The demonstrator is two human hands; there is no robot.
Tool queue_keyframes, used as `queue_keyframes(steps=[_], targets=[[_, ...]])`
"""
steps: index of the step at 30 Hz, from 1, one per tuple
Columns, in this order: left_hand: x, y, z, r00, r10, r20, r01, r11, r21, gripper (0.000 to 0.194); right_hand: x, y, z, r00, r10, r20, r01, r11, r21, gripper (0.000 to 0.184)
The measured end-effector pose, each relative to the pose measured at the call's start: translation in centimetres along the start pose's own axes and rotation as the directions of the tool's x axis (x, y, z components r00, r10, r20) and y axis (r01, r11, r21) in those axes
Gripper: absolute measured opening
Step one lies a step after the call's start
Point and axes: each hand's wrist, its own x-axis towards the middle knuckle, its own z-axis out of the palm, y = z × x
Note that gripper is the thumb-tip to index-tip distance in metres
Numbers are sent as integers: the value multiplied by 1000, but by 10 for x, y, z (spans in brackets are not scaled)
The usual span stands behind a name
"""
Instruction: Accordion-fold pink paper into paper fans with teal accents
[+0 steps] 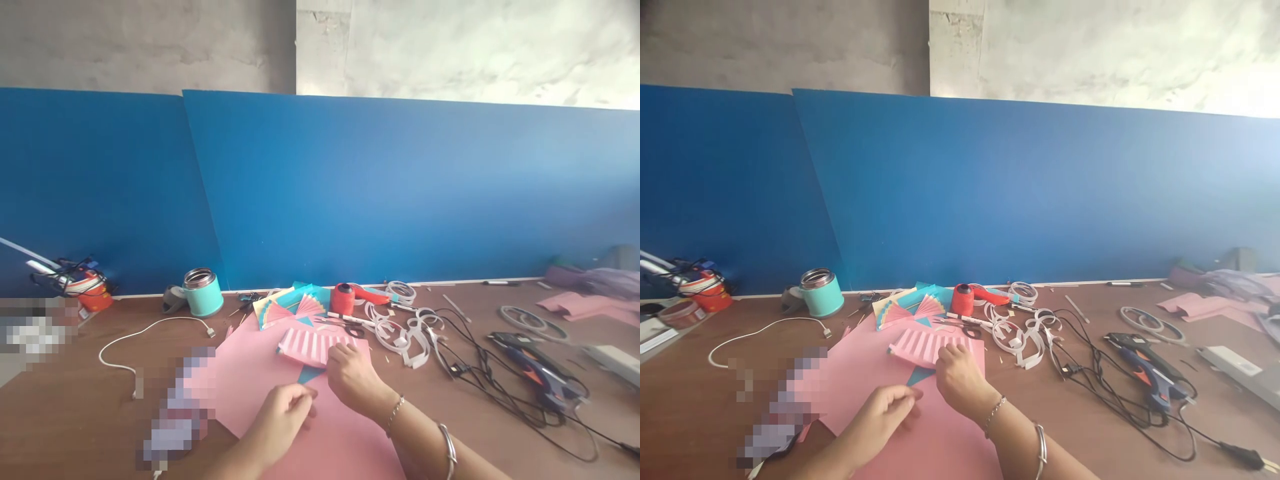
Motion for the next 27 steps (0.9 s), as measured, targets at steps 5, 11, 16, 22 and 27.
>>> queue_keyframes(steps=[5, 11, 16, 22, 27], targets=[[33, 11, 21, 990, -106, -94, 50, 884, -464, 48, 9, -9, -5, 949, 166, -267, -115, 974, 196, 20], [59, 22, 9, 895, 256, -366, -147, 943, 300, 39, -1, -26, -16, 886, 133, -444, -39, 976, 214, 29], [51, 48, -1, 823, 526, -214, -101, 506, 857, 31, -6, -25, -25, 817, 56, -574, -67, 998, 1, 47], [48, 35, 16, 875, 480, 64, -104, 58, 993, 34, -2, -6, -20, 901, 169, -400, -150, 985, 80, 23], [45, -13, 16, 878, 434, 203, -280, 120, 953, 28, -19, 7, 8, 955, -75, -288, 97, 993, 62, 21]])
